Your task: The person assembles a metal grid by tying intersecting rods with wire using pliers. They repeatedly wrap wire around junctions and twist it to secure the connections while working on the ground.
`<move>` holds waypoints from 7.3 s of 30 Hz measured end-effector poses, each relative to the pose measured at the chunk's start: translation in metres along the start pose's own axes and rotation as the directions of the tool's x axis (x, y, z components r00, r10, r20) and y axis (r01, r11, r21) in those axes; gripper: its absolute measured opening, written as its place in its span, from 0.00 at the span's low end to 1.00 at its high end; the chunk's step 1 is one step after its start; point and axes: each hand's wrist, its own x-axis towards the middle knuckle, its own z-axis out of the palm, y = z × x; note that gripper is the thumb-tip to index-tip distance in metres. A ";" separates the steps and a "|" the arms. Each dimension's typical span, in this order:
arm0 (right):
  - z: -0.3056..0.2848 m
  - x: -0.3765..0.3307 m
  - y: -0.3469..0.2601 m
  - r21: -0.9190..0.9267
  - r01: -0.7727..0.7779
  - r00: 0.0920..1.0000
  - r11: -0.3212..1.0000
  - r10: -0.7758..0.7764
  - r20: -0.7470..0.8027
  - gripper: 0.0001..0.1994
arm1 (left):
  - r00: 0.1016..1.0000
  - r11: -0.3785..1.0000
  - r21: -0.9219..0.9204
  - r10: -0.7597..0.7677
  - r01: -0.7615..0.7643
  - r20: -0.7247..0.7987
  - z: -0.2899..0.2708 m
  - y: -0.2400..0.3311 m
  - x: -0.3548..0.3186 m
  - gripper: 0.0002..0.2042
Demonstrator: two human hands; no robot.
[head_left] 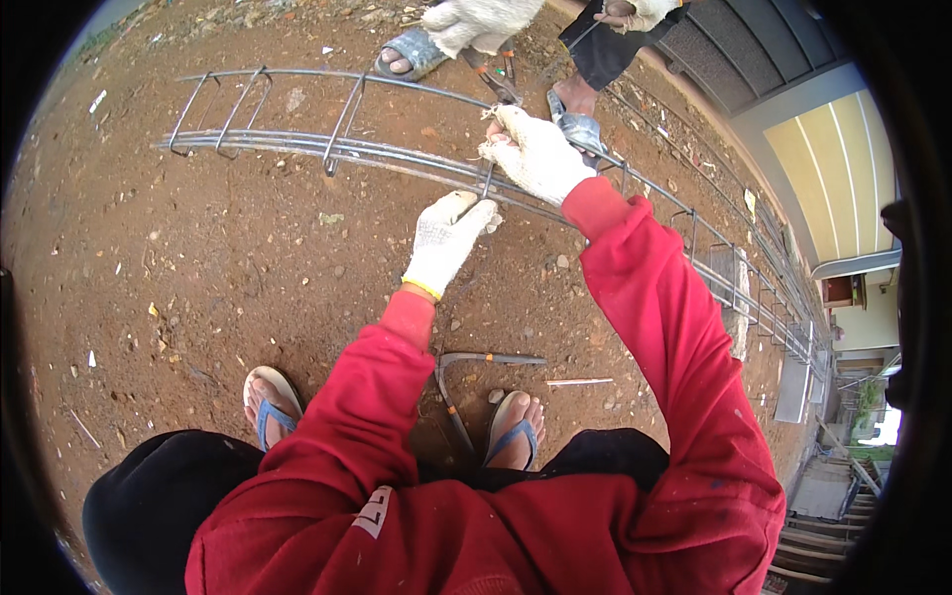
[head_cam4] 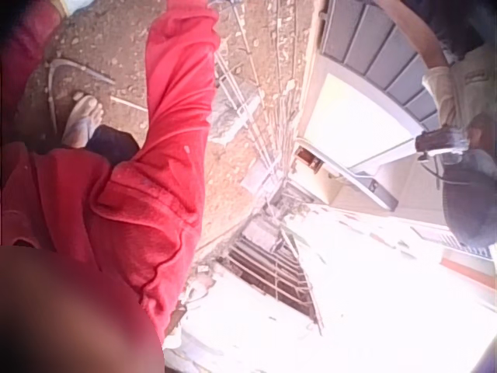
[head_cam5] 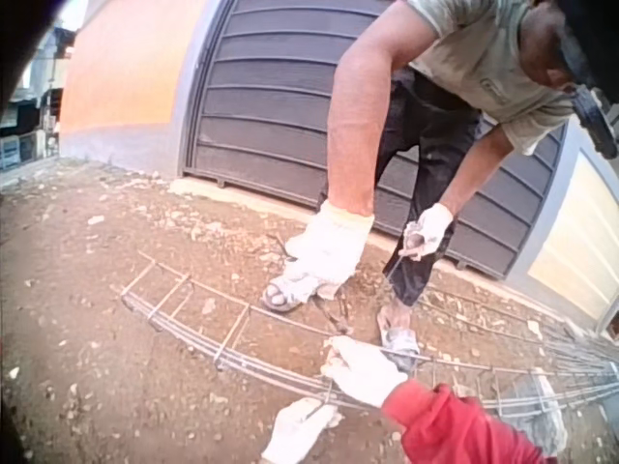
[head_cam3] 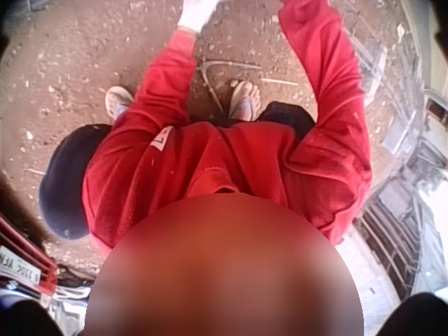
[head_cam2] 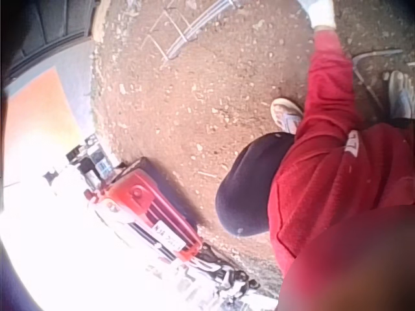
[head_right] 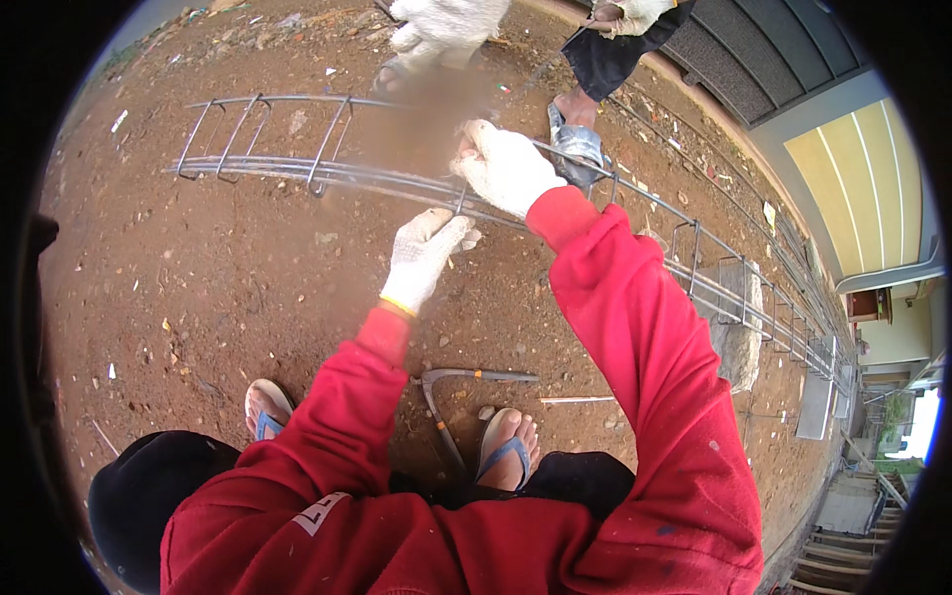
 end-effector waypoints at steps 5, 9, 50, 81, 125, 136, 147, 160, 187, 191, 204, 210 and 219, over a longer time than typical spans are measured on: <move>0.006 0.006 0.001 0.047 -0.137 0.991 0.990 0.137 -0.002 0.08 | 0.999 0.991 0.128 -0.033 0.033 -0.002 -0.004 0.000 0.002 0.10; 0.005 0.007 -0.001 0.129 -0.205 0.979 0.970 0.201 0.042 0.09 | 0.999 0.988 0.155 0.018 -0.024 0.043 -0.007 0.000 0.003 0.11; 0.043 -0.114 0.003 -0.460 0.470 0.864 0.753 -0.286 0.414 0.19 | 0.959 0.682 0.682 0.111 -0.265 0.261 -0.030 0.018 -0.001 0.15; -0.007 -0.022 0.038 0.219 -0.662 0.377 0.716 0.066 0.924 0.18 | 0.817 0.358 0.759 0.433 -0.544 0.382 -0.015 0.030 -0.028 0.15; 0.045 -0.110 -0.087 -0.668 0.208 0.973 0.715 -0.224 0.064 0.11 | 0.922 0.864 0.427 -0.358 0.266 0.149 -0.037 0.062 -0.032 0.09; 0.022 -0.121 -0.089 -0.560 0.217 0.846 0.800 0.132 0.516 0.51 | 0.923 0.913 0.314 -0.330 0.259 0.198 -0.045 0.055 -0.033 0.08; 0.025 -0.119 -0.047 -0.474 0.292 0.887 0.831 -0.050 0.460 0.45 | 0.706 0.531 -0.484 -0.381 0.696 0.597 -0.064 0.000 -0.027 0.15; 0.008 -0.095 -0.052 -0.407 0.400 0.906 0.821 -0.288 0.310 0.32 | 0.824 0.778 -0.316 -0.419 0.543 0.381 -0.039 0.014 -0.022 0.16; 0.044 -0.093 -0.108 0.599 -0.761 0.631 0.251 0.501 0.592 0.24 | 0.952 0.964 0.261 -0.127 0.053 0.280 -0.056 0.013 -0.013 0.09; 0.014 -0.077 -0.102 0.616 -0.760 0.631 0.209 0.467 0.619 0.22 | 0.974 0.837 0.545 -0.083 -0.046 0.210 -0.047 0.026 -0.007 0.09; 0.009 -0.119 -0.040 -0.332 0.019 0.986 0.943 0.038 0.164 0.11 | 0.988 0.695 0.717 -0.074 -0.046 0.135 -0.044 0.058 -0.019 0.08; 0.064 -0.130 -0.024 -0.274 -0.255 0.880 0.927 0.340 0.332 0.10 | 0.990 0.630 0.776 -0.094 -0.026 0.109 -0.037 0.077 -0.017 0.08; 0.173 -0.082 -0.077 -0.113 -0.285 0.847 0.952 0.306 0.434 0.16 | 0.967 -0.095 0.979 0.168 -0.179 0.193 0.023 0.074 -0.046 0.12</move>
